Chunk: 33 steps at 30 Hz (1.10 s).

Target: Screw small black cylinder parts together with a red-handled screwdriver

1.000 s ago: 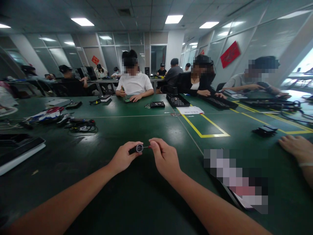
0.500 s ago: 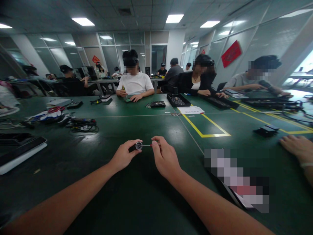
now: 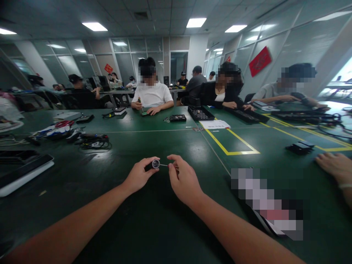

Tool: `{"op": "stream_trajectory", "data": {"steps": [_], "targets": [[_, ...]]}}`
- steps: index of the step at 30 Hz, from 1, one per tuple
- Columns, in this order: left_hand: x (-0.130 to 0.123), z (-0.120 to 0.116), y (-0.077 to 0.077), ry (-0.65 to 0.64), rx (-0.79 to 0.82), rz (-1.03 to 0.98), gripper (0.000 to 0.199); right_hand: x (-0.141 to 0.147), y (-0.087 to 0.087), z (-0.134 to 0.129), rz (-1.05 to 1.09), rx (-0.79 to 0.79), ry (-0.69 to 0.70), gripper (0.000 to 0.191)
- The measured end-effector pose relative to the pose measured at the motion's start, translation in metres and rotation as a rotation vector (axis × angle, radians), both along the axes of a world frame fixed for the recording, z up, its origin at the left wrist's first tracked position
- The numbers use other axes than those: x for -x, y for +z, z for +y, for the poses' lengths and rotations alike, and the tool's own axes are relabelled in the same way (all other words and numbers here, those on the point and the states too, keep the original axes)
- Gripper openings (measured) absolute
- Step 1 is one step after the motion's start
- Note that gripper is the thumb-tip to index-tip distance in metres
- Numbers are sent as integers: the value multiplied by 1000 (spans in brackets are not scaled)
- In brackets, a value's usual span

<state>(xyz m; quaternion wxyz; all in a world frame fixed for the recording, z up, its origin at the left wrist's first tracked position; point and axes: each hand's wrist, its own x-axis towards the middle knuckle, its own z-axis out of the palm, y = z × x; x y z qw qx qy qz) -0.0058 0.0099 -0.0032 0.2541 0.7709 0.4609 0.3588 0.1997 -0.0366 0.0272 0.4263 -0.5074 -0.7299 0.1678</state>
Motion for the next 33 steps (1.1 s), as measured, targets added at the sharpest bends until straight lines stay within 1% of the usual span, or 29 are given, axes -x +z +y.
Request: {"op": "stream_trajectory", "data": {"steps": [2,6,10,14,20,24,26,28,31,33], "targets": [[1,0,-1,-15,-8,-1,35,0,0,0,26,14,-9,28],[1,0,-2,-12,-7,-9,36,-1,0,2,64,82,-77,33],[0,0,-1,-14,-14,-1,37,-1,-2,5,39,43,-109,32],[0,0,-1,-21,-12,25,38,0,-2,2,15,36,-71,26],[0,0,-2,-45,-37,26,37,0,0,-1,59,12,-22,26],[-2,-1,0,-47,-27,31,37,-2,1,2,55,48,-55,24],[-2,-2,2,-33,-21,26,38,-2,2,3,36,56,-70,30],[-2,-2,3,-29,-18,26,38,-2,1,3,25,48,-76,31],[-1,-3,3,-34,-20,27,38,-1,0,2,23,44,-65,26],[-1,-2,2,-30,-24,21,39,-1,0,1,29,40,-48,26]]}}
